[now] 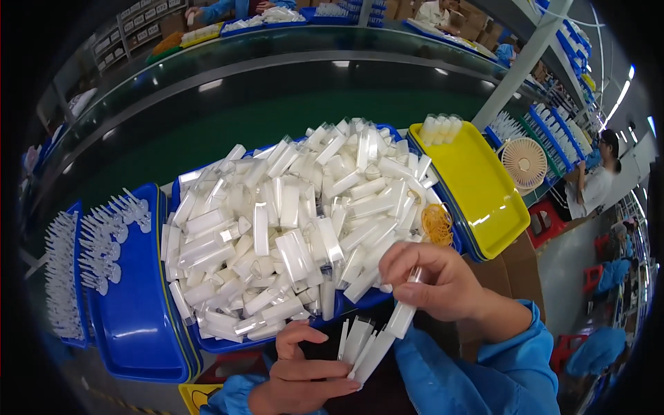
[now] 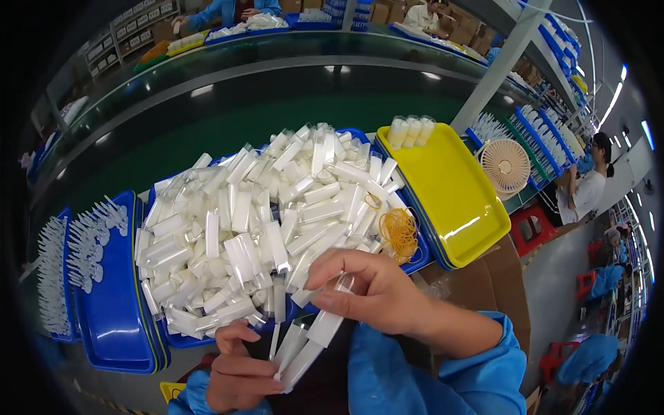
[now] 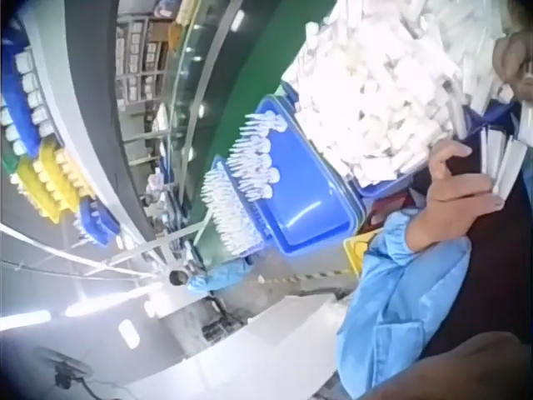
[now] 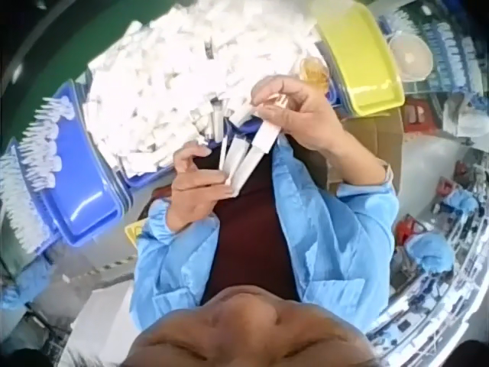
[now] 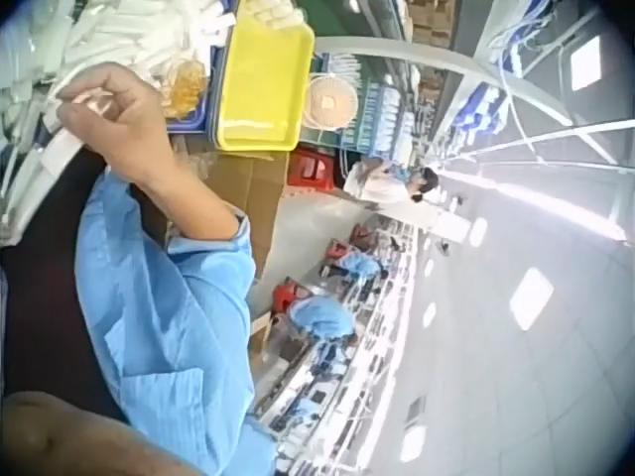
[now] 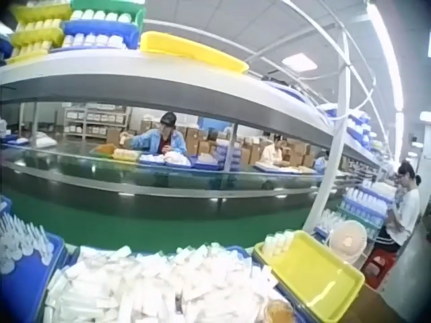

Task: The recorder is assembling small plastic components, likely parts for lighters, by grouping them and securing them with rubber bands on a production line.

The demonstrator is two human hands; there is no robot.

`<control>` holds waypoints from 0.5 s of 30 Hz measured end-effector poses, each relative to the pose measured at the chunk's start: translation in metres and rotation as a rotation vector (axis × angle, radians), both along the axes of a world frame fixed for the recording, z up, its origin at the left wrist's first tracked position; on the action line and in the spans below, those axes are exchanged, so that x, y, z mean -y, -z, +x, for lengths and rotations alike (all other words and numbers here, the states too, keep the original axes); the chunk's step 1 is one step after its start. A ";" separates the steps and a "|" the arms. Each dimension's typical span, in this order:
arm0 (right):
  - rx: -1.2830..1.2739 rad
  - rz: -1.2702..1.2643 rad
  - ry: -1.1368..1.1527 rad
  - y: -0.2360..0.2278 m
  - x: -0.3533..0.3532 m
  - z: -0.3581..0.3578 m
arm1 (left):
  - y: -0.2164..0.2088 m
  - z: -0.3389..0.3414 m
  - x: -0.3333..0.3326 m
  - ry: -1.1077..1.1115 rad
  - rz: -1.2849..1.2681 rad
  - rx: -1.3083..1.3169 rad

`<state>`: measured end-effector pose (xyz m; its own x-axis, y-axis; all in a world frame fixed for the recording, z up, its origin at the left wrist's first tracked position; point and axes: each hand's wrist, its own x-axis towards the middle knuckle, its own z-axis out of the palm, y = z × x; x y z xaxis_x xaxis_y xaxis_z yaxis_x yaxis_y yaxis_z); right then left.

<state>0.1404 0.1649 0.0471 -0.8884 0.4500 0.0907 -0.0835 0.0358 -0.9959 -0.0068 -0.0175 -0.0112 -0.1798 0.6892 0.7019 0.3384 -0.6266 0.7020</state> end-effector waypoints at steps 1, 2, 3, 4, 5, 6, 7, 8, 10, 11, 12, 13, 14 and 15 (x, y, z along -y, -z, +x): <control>0.016 -0.197 0.038 -0.001 0.008 0.003 | -0.001 0.005 0.000 -0.011 0.022 0.026; 0.032 -0.394 0.075 -0.002 0.013 0.006 | -0.002 0.007 0.000 -0.012 0.022 0.002; 0.081 -0.493 0.091 -0.001 0.014 0.009 | -0.005 0.008 0.000 -0.014 0.022 -0.021; 0.093 -0.521 0.112 0.000 0.015 0.011 | -0.004 0.011 0.002 -0.016 0.014 -0.040; 0.105 -0.550 0.131 0.001 0.016 0.011 | -0.003 0.014 0.003 -0.029 0.005 -0.046; 0.118 -0.579 0.150 0.002 0.017 0.011 | -0.003 0.018 0.003 -0.042 -0.004 -0.052; 0.105 -0.552 0.132 0.003 0.020 0.012 | -0.002 0.021 0.004 -0.053 -0.016 -0.061; 0.105 -0.568 0.133 0.004 0.023 0.014 | -0.002 0.022 0.005 -0.048 -0.022 -0.060; 0.103 -0.596 0.131 0.006 0.028 0.018 | -0.001 0.025 0.006 -0.038 -0.031 -0.060; 0.104 -0.563 0.106 0.008 0.027 0.022 | -0.001 0.027 0.008 -0.047 -0.038 -0.067; 0.105 -0.530 0.080 0.013 0.025 0.027 | -0.001 0.030 0.009 -0.055 -0.044 -0.073; 0.106 -0.499 0.053 0.017 0.023 0.031 | 0.000 0.032 0.010 -0.066 -0.053 -0.081; 0.078 -0.510 0.038 0.018 0.023 0.034 | 0.000 0.034 0.011 -0.065 -0.055 -0.080; 0.050 -0.521 0.023 0.020 0.024 0.037 | 0.001 0.036 0.012 -0.064 -0.057 -0.080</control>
<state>0.1772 0.1409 0.0273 -0.8751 0.4439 -0.1927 -0.0407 -0.4643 -0.8847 0.0292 -0.0292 -0.0127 -0.1695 0.7174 0.6757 0.4328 -0.5618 0.7051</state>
